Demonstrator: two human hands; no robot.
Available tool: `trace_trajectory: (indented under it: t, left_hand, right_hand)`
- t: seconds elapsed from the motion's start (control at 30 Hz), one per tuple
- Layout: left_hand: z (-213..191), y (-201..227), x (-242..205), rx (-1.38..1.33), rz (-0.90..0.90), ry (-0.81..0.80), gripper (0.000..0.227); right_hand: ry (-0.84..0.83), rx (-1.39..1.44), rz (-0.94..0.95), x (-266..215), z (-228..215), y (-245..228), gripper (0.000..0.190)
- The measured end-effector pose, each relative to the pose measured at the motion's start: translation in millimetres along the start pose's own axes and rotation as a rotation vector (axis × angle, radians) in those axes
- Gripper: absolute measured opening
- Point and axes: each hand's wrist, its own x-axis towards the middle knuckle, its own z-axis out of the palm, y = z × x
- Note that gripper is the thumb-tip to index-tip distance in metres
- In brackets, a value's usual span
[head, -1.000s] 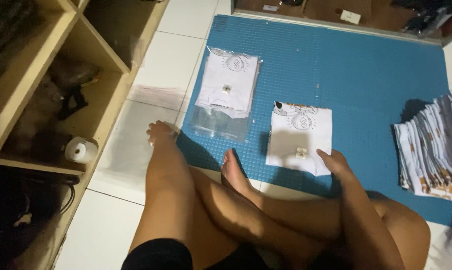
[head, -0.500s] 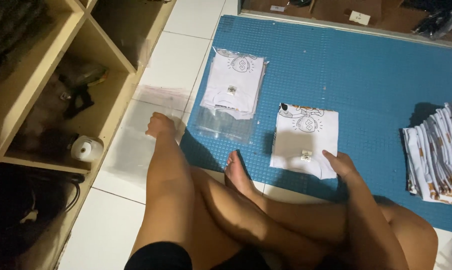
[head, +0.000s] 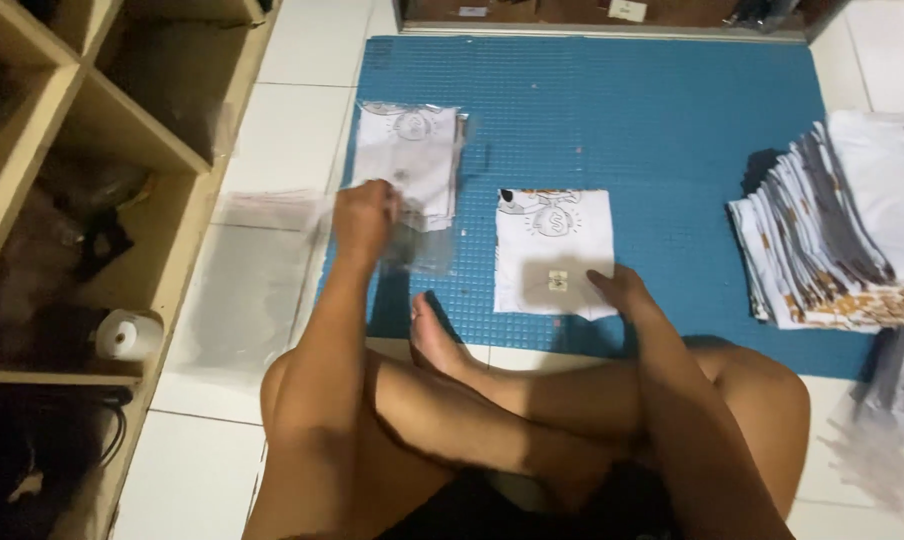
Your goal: The person sits on a blue mat and repeatedly folds white t-shirts, places each into a clear plastic bag, and seals the bag. The person stacks the packaged shirts to the left and continues the process with shirts from a pile on the right.
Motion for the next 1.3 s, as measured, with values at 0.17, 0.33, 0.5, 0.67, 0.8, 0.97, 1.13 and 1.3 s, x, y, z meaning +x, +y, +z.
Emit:
trace_trajectory:
  t: [0.17, 0.33, 0.5, 0.67, 0.8, 0.97, 1.13, 1.3]
  left_hand:
    - [25, 82, -21, -0.059, 0.416, -0.108, 0.009]
    - [70, 110, -69, -0.283, 0.636, -0.228, 0.007]
    - [78, 117, -91, -0.317, 0.798, -0.225, 0.003]
    - [67, 100, -80, -0.251, 0.805, -0.302, 0.005]
    - [81, 102, -97, -0.019, 0.590, -0.786, 0.046]
    - [90, 130, -117, -0.280, 0.731, -0.920, 0.048]
    - [96, 134, -114, -0.331, 0.891, -0.791, 0.044]
    - [89, 109, -91, -0.005, 0.787, -0.788, 0.025]
  right_hand:
    - [0.180, 0.046, 0.019, 38, 3, 48, 0.062]
    - [0.348, -0.081, 0.102, 76, -37, 100, 0.052]
    - [0.380, -0.163, 0.156, 25, -79, 77, 0.051]
    - [0.211, -0.307, 0.161, -22, -112, 37, 0.056]
    - [0.113, -0.534, 0.211, -2, -144, 55, 0.052]
    - [-0.046, -0.264, 0.277, -38, -161, 45, 0.087]
    - [0.045, -0.216, 0.256, -8, -159, 61, 0.089]
    - [0.028, -0.242, 0.249, 8, -138, 64, 0.079]
